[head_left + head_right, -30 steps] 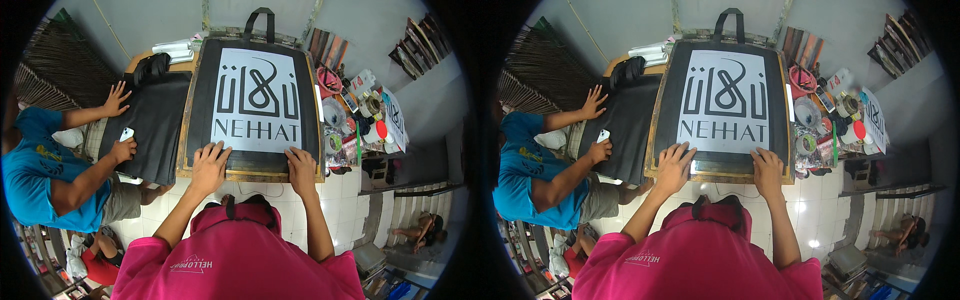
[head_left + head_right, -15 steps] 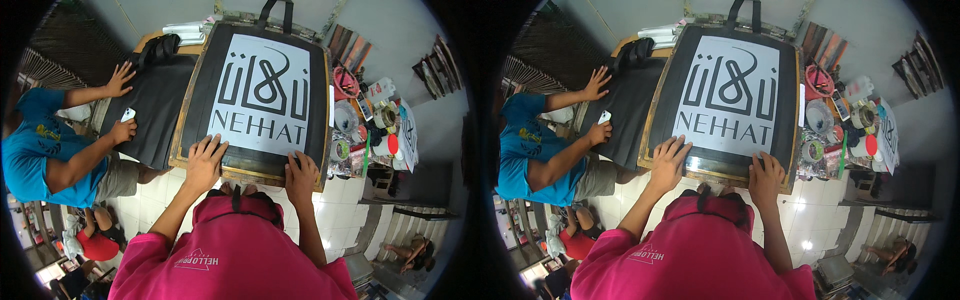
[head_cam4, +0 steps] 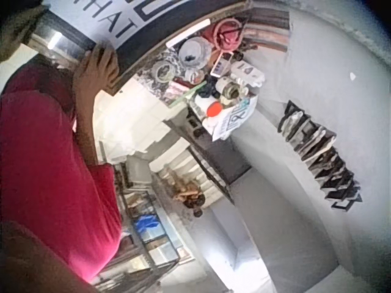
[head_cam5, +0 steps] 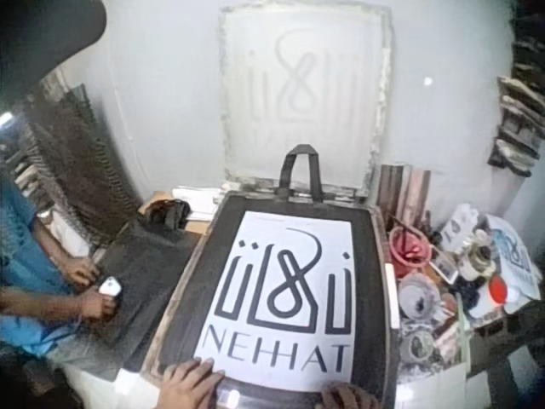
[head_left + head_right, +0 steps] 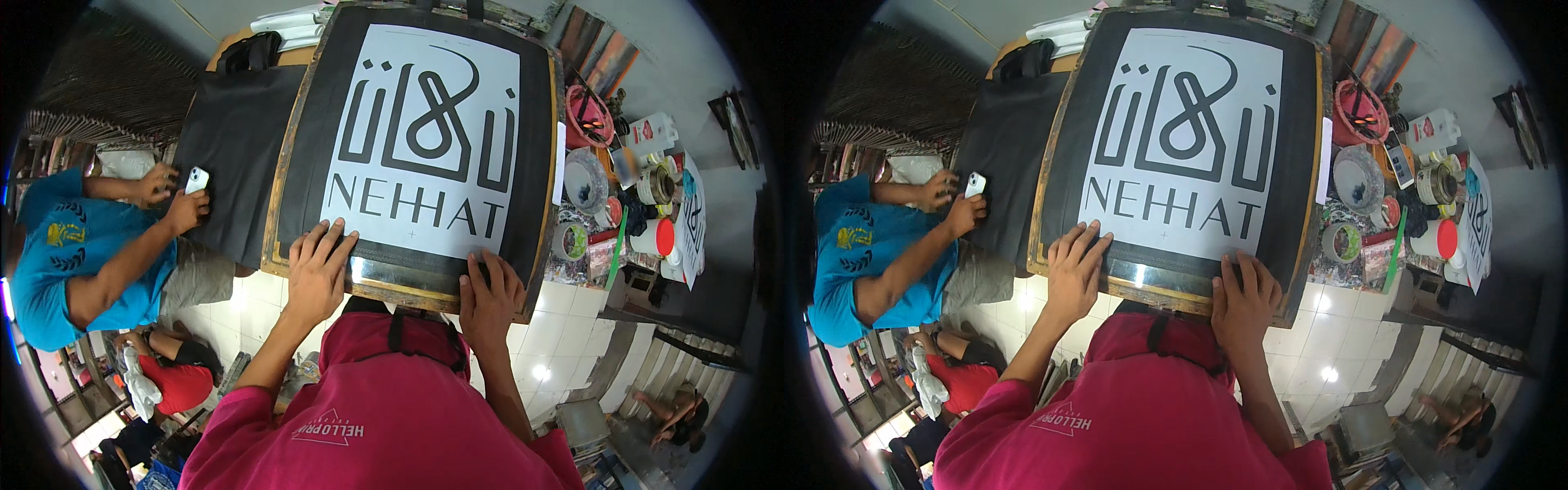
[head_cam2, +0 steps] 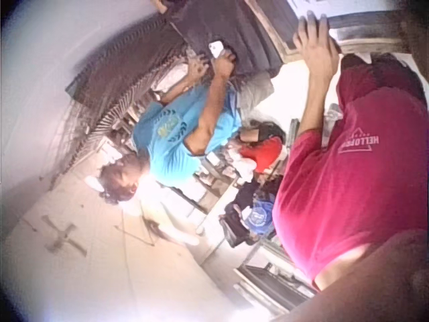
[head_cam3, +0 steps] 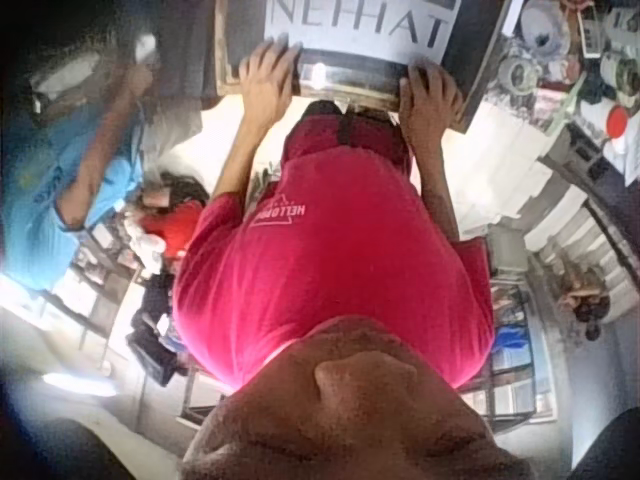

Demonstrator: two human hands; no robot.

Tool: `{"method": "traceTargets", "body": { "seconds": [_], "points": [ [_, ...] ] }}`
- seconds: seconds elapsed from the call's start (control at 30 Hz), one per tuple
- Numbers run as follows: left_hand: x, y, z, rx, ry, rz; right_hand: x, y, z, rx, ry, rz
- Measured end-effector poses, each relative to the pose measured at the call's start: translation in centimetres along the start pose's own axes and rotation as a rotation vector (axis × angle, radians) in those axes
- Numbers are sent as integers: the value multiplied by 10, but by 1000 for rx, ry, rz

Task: The person prepares a screen for printing by aligning a stencil on a frame and securing its edges with tape.

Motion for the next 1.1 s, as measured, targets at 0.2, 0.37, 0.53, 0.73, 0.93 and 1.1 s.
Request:
{"method": "traceTargets", "body": {
  "seconds": [0.2, 0.37, 0.53, 0.73, 0.93, 1.1],
  "points": [
    [3, 1, -1, -20, -6, -13, 1, 0, -2, -14, -14, 1],
    [4, 1, -4, -36, -33, 8, 2, -2, -3, -13, -22, 19],
    [5, 3, -5, -59, -48, 10, 3, -1, -4, -16, -32, 31],
    [5, 7, -7, -59, -59, 15, 5, 2, -7, 2, -25, 56],
    [5, 6, -5, -71, -44, 26, 4, 0, -8, 22, -28, 100],
    [5, 5, -5, -58, -64, 47, 5, 2, -8, 41, -16, 123]
  ]
}}
Point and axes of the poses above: each hand's wrist, its own x-axis towards the middle knuckle, its own y-axis out of the back of the hand, z = x × y, the point moved 1 cm from there along x, towards the middle knuckle, and after that the axes turned 2 degrees about y, right-handed, at the moved point
